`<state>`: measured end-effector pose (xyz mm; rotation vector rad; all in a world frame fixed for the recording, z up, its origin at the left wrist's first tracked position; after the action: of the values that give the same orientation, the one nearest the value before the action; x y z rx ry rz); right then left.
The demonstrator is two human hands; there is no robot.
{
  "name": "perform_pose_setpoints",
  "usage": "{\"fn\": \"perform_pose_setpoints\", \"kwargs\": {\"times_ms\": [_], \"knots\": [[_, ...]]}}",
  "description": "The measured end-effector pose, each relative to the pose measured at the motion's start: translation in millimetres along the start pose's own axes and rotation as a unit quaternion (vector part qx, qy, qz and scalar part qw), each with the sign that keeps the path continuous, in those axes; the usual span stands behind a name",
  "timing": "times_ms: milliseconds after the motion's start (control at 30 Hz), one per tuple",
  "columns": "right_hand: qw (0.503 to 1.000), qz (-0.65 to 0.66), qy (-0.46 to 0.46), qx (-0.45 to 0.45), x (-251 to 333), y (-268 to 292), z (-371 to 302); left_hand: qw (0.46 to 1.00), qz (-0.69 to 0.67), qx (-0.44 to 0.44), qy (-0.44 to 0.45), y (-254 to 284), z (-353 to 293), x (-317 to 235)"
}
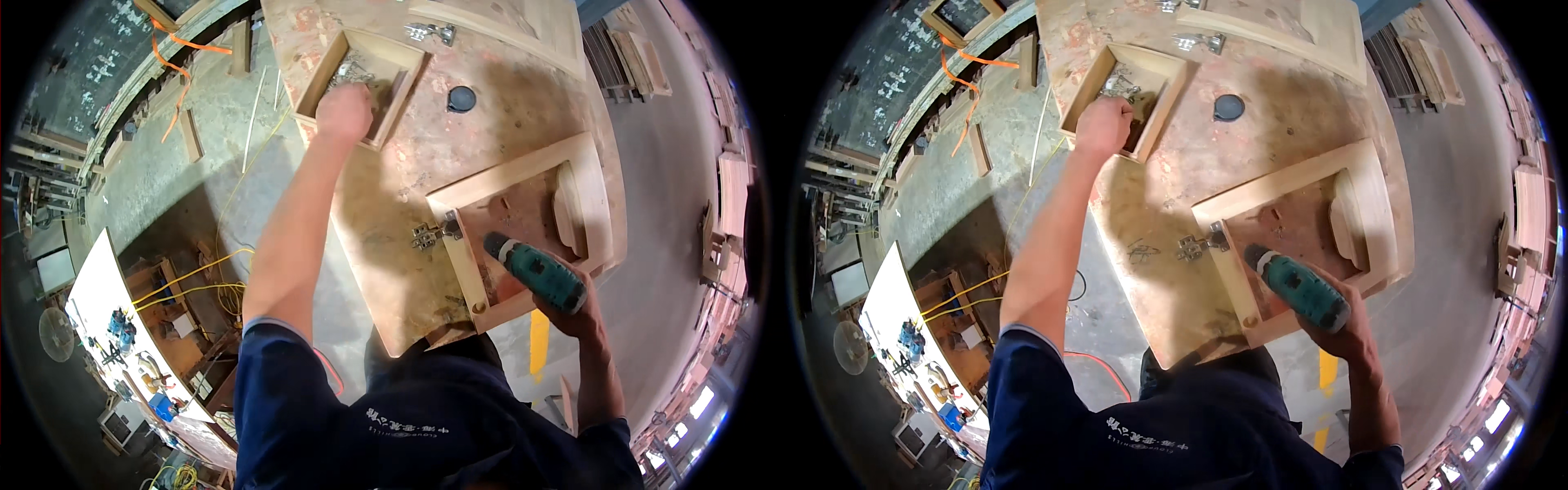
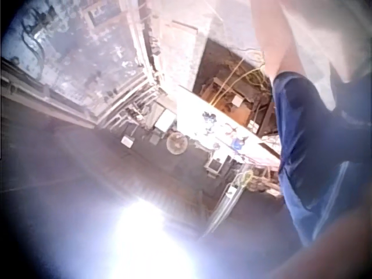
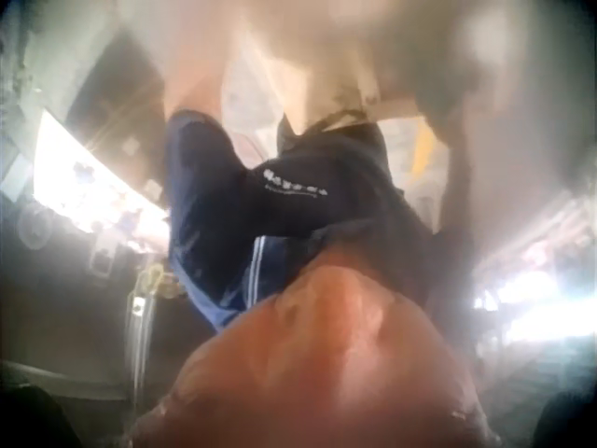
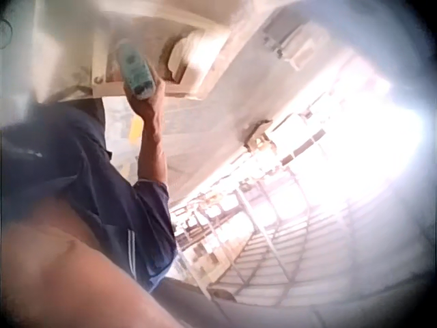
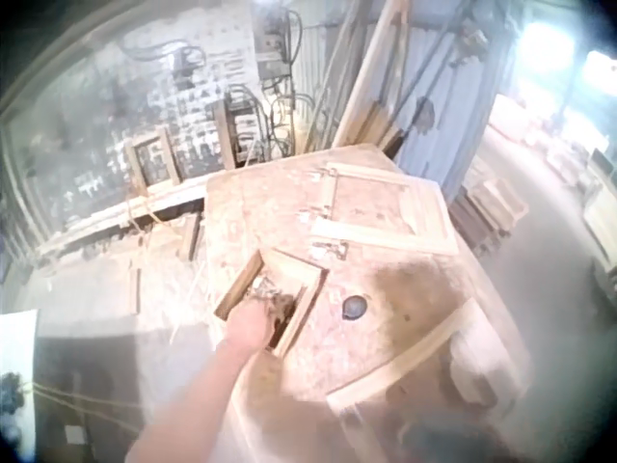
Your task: The person uses a drill to install hinges on a wooden door frame, then gathers several drawer slides from a shelf and matches them together by hand in a workshop.
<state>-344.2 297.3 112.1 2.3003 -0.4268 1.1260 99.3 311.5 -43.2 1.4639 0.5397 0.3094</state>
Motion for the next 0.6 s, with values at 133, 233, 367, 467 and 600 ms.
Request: {"fn": "perform_pose_setpoints", "kwargs": {"times_ms": [133,233,367,467,600], "knots": [[0.997,0.063,-0.054,-0.007,-18,-2,-21,0.982,0.129,0.134,-0.037,-56,30,11],[0.995,0.093,-0.011,-0.043,-28,5,-35,0.969,0.178,0.154,-0.08,-64,39,4],[0.99,0.126,-0.032,-0.054,-56,12,-53,0.97,0.194,0.111,-0.094,-46,36,11],[0.979,0.175,-0.069,-0.075,-85,11,-72,0.999,0.018,0.024,-0.037,0,8,-15],[0.959,0.242,-0.141,-0.045,-143,-8,-90,0.907,-0.39,0.113,0.109,16,-119,-60]]}}
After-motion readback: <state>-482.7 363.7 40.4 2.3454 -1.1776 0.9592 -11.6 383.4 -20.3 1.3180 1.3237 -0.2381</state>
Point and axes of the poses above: each hand's wrist, its own z-axis towards the middle knuckle, its own y-axis out of the back of the hand, x = y × z, the point moved 2 cm from there along z, towards the middle knuckle, and after that the axes turned 10 degrees about z, right-handed, at the moved point
